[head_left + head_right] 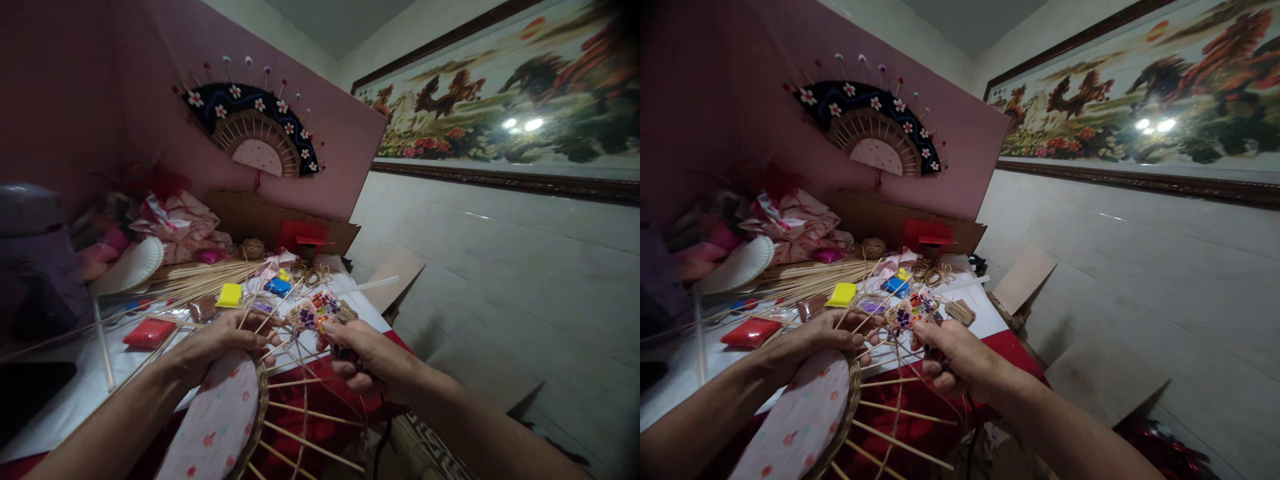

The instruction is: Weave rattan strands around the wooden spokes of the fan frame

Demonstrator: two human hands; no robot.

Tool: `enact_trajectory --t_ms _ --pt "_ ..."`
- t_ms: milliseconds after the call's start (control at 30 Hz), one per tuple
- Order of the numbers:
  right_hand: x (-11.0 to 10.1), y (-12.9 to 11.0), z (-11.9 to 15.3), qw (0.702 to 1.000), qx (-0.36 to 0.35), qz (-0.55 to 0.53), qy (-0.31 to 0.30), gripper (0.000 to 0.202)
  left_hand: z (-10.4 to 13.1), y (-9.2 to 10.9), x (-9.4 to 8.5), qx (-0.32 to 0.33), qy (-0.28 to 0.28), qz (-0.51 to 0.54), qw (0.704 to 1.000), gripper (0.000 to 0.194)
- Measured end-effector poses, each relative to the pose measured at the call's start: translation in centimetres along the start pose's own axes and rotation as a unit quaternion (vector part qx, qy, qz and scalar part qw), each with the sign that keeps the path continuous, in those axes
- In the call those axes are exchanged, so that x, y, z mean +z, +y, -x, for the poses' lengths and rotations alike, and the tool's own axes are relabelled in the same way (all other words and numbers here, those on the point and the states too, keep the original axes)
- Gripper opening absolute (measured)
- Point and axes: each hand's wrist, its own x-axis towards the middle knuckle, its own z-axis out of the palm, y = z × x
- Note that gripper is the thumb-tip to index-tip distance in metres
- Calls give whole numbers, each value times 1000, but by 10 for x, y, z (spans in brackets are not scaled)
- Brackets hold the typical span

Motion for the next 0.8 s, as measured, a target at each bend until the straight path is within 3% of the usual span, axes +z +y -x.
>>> enact_trajectory --t_ms 800 --pt "6 0 7 999 8 -48 -8 30 0 0 1 16 -21 11 1000 23"
